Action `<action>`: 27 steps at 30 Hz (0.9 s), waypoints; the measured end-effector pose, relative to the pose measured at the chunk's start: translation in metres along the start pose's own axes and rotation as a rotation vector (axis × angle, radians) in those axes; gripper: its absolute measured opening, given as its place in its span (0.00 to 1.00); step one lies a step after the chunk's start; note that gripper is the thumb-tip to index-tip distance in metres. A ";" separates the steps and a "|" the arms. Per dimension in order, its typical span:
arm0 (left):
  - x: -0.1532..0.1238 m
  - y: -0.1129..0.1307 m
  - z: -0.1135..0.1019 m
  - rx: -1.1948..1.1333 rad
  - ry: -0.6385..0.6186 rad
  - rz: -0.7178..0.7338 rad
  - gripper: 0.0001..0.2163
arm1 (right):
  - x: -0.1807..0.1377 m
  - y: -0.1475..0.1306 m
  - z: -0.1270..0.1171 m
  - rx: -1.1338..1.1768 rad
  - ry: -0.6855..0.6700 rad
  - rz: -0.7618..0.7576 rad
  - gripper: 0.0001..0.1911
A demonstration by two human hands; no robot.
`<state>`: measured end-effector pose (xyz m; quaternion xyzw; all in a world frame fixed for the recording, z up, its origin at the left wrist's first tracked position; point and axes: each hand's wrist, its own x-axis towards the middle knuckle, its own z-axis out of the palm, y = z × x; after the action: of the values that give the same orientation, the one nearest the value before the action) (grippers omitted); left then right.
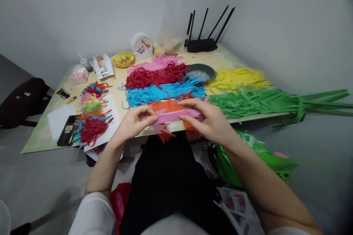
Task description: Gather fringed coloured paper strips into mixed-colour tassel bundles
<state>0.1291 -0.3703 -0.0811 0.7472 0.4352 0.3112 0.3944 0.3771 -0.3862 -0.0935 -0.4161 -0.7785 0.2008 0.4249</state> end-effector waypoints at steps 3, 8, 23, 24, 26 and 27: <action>-0.002 -0.001 0.003 -0.120 -0.028 -0.025 0.10 | -0.001 -0.001 -0.001 0.010 -0.019 0.074 0.05; -0.007 -0.005 0.009 -0.387 0.015 -0.070 0.10 | -0.005 0.001 0.006 0.315 -0.029 0.294 0.07; -0.007 -0.018 0.013 -0.503 0.128 0.068 0.11 | -0.007 -0.001 0.014 0.574 0.079 0.240 0.08; -0.008 -0.018 0.013 -0.472 0.129 0.066 0.12 | -0.007 -0.001 0.013 0.540 0.073 0.198 0.09; -0.009 -0.016 0.013 -0.390 0.151 0.039 0.14 | -0.008 -0.004 0.012 0.427 0.066 0.111 0.09; -0.010 -0.014 0.013 -0.336 0.168 0.025 0.14 | -0.009 -0.005 0.011 0.358 0.070 0.071 0.09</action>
<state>0.1301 -0.3790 -0.1010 0.6474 0.3991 0.4458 0.4720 0.3680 -0.3960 -0.1002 -0.3678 -0.6998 0.3366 0.5116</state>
